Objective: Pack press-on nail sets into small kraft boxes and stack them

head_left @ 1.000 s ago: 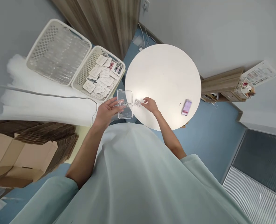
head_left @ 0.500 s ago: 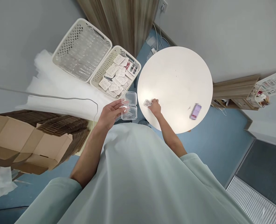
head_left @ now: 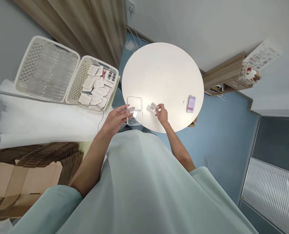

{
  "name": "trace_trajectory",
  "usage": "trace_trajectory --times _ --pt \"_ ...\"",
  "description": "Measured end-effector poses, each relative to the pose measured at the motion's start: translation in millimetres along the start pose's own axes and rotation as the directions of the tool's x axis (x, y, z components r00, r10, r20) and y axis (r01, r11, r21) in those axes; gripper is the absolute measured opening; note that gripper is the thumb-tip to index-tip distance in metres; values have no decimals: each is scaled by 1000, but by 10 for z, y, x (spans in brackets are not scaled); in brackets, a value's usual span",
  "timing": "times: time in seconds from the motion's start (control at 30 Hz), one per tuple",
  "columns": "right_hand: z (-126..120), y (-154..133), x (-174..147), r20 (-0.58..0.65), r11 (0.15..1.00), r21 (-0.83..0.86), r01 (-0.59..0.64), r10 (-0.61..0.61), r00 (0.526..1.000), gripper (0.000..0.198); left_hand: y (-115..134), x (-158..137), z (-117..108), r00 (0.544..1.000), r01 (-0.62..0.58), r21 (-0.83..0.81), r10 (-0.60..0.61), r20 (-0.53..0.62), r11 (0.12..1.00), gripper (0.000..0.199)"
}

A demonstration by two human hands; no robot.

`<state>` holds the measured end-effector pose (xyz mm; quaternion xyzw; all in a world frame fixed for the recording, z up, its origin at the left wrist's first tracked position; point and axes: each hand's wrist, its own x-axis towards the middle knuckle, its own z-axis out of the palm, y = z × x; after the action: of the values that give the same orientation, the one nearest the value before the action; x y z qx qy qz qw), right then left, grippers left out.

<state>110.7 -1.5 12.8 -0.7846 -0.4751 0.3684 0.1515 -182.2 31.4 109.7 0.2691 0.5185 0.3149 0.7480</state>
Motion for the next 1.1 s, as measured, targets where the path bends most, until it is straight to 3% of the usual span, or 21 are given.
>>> trace_trajectory --times 0.2,0.33,0.47,0.6,0.73,0.97,1.1 --pt "-580 206 -272 -142 982 185 -32 59 988 29 -77 175 484 993 28 20 -30 115 999 59" --pt "-865 263 -416 -242 930 368 25 70 968 37 -111 225 741 986 33 67 -44 160 997 59" --pt "-1098 139 -599 -299 834 536 131 42 953 42 -135 235 922 985 37 93 -52 163 995 59" --pt "-1238 -76 -775 -235 758 624 191 -51 971 39 -167 245 1043 980 17 91 -34 195 996 58" --pt "-1248 -171 -844 -156 769 599 221 -158 975 34 -195 263 1152 977 23 79 -39 211 997 58" --pt "-1223 -69 -856 -68 846 467 258 -256 964 29 -221 258 1304 972 -3 68 -13 233 998 63" --pt "-1243 -33 -857 -56 886 311 343 -343 938 28 -223 245 1317 966 -27 82 5 259 996 66"
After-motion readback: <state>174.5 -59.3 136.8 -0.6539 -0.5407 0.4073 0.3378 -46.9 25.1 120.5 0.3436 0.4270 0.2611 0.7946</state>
